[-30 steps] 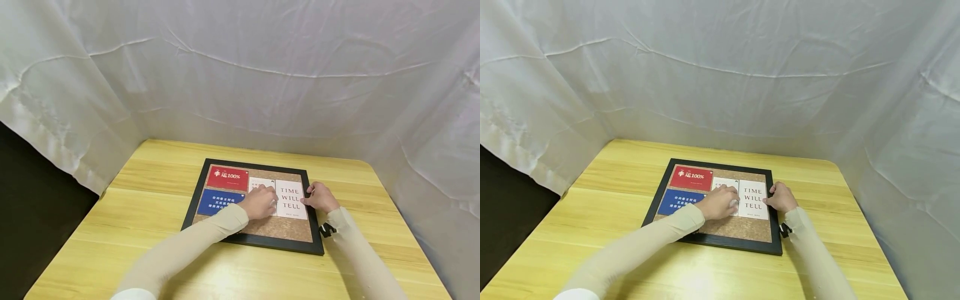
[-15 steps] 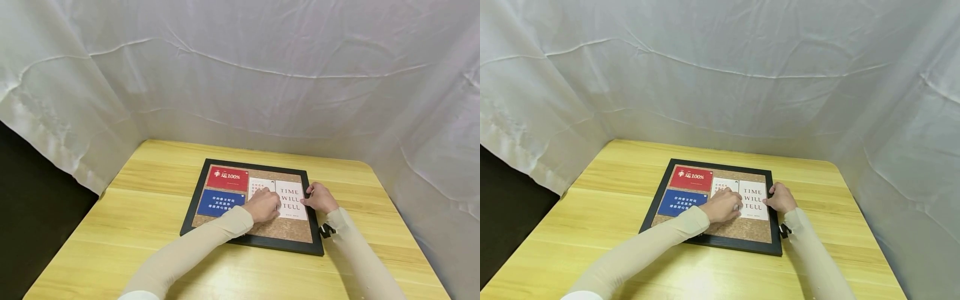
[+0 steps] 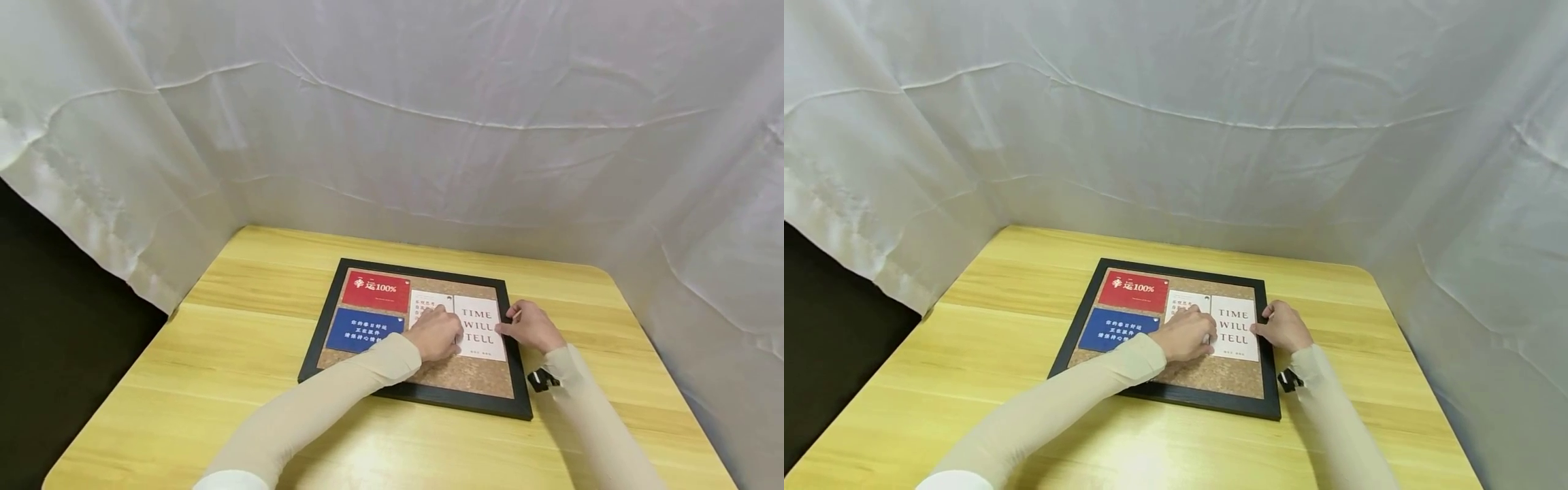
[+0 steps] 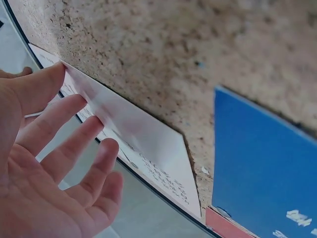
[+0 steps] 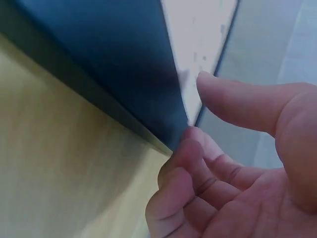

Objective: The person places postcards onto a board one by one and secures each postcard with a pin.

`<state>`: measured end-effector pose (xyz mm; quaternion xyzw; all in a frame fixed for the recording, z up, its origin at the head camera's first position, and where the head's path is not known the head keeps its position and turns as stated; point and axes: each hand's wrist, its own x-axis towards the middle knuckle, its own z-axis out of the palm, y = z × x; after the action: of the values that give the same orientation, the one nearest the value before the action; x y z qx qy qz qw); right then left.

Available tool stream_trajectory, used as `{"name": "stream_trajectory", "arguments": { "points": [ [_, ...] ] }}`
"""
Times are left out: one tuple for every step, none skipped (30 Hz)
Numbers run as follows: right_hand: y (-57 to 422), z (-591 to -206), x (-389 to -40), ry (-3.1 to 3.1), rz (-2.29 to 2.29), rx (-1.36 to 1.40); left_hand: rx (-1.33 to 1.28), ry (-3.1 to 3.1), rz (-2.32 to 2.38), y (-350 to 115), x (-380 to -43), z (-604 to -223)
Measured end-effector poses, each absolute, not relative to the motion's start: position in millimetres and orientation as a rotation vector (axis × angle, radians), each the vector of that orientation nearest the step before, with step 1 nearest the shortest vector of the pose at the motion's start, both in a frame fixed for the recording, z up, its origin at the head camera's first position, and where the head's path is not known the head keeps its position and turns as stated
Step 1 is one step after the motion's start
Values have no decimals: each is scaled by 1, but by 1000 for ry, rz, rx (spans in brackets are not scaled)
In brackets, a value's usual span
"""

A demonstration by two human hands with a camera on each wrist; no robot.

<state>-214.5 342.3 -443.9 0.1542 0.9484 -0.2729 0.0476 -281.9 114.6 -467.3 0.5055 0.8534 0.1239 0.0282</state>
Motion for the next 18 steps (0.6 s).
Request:
{"name": "stream_trajectory", "arguments": {
  "points": [
    [343, -442, -213, 2897, -828, 461, 1560, 2631, 387, 115, -282, -467],
    [344, -439, -211, 2905, -826, 445, 1560, 2630, 389, 115, -282, -467],
    [345, -437, -209, 2914, -822, 429, 1563, 2633, 387, 115, -282, -466],
    [346, -434, -206, 2929, -813, 407, 1565, 2634, 385, 115, -282, -466],
    [347, -431, -204, 2942, -803, 389, 1561, 2634, 385, 115, -282, -466],
    [348, -428, -201, 2953, -793, 370, 1563, 2632, 386, 115, -281, -466],
    [349, -426, -198, 2963, -789, 352, 1566, 2631, 385, 115, -281, -466],
    [350, -424, -194, 2974, -780, 331, 1568, 2630, 385, 115, -282, -466],
    [351, -422, -191, 2984, -770, 316, 1570, 2629, 385, 115, -282, -467],
    [352, -420, -188, 2995, -759, 302, 1571, 2627, 386, 115, -282, -467],
    [354, -419, -184, 3002, -749, 295, 1571, 2627, 387, 115, -282, -468],
    [355, -418, -181, 3009, -746, 283, 1574, 2627, 388, 115, -282, -468],
    [356, -417, -177, 3014, -739, 277, 1573, 2627, 387, 115, -283, -468],
    [357, -416, -174, 3019, -724, 271, 1571, 2627, 388, 115, -283, -469],
    [358, -415, -170, 3020, -718, 271, 1572, 2628, 386, 116, -283, -469],
    [360, -414, -166, 3020, -714, 269, 1571, 2626, 387, 116, -284, -469],
    [361, -413, -162, 3019, -709, 264, 1571, 2626, 387, 116, -284, -469],
    [363, -412, -157, 3018, -703, 258, 1571, 2625, 388, 116, -284, -469]
  ]
}}
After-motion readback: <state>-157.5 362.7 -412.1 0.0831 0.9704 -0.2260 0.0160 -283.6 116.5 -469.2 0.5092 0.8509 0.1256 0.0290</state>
